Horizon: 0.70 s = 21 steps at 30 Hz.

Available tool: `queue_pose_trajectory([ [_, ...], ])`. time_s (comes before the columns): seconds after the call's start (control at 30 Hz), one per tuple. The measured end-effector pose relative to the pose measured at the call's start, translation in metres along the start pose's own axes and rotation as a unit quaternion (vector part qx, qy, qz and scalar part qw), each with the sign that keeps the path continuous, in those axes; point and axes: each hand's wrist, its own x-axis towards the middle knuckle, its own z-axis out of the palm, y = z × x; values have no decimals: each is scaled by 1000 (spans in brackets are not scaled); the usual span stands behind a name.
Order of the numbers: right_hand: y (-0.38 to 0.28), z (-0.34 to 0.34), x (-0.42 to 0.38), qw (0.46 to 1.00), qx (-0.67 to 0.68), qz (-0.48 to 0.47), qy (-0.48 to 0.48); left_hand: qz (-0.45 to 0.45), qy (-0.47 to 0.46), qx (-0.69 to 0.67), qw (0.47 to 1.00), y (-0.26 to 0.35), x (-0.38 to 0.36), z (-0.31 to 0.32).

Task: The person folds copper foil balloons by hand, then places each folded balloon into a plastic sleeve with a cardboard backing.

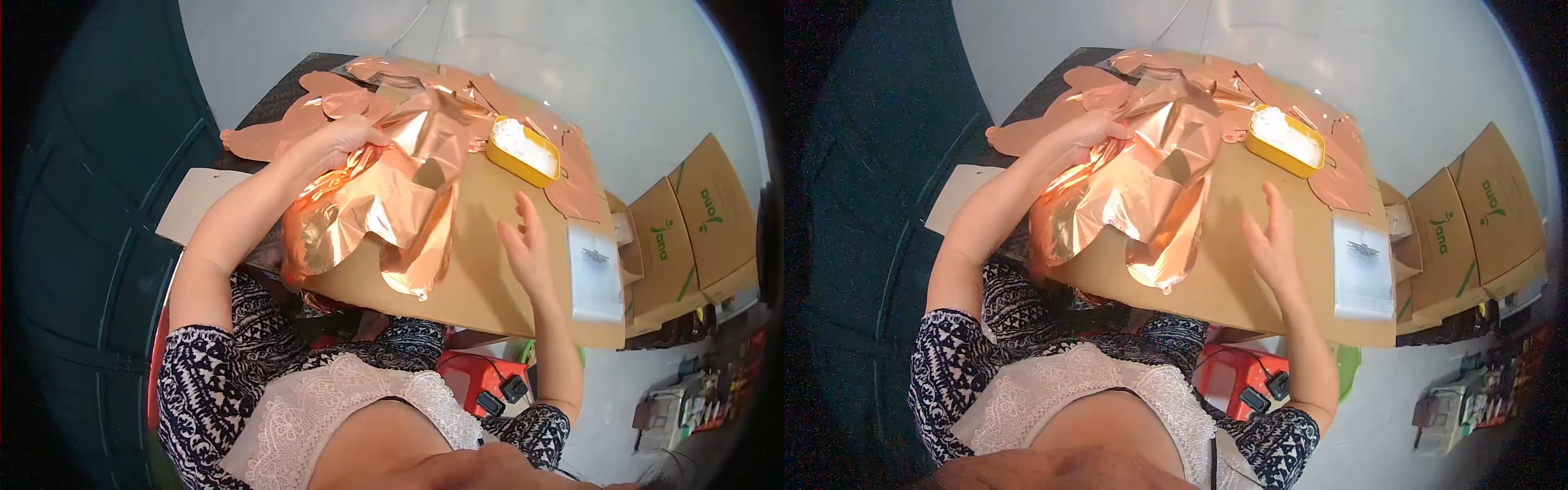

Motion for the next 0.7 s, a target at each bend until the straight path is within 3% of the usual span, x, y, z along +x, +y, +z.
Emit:
queue_pose_trajectory([
  [0.03,2,2,-1,998,-49,-44,3,-17,10,17,1000,0,-1,-3],
  [0.13,-11,21,-16,970,-172,-135,-110,-29,58,42,997,0,-6,-7],
  [0.2,-17,42,-27,940,-205,-245,-119,-49,43,59,996,-14,16,-34],
  [0.3,-17,52,-36,905,-192,-325,-194,-62,52,102,991,-17,18,-42],
  [0.37,-18,43,-38,901,-217,-328,-180,-70,54,120,989,-8,0,-32],
  [0.4,-20,35,-39,899,-228,-330,-174,-73,50,108,990,-12,2,-33],
  [0.5,-24,4,-47,921,-249,-205,-218,-85,21,107,990,-21,1,-29],
  [0.63,-55,-27,-57,886,-328,-81,-317,-3,-5,234,972,-43,3,-10],
  [0.7,-60,-35,-55,858,-373,-32,-352,13,31,432,901,-34,-7,5],
])
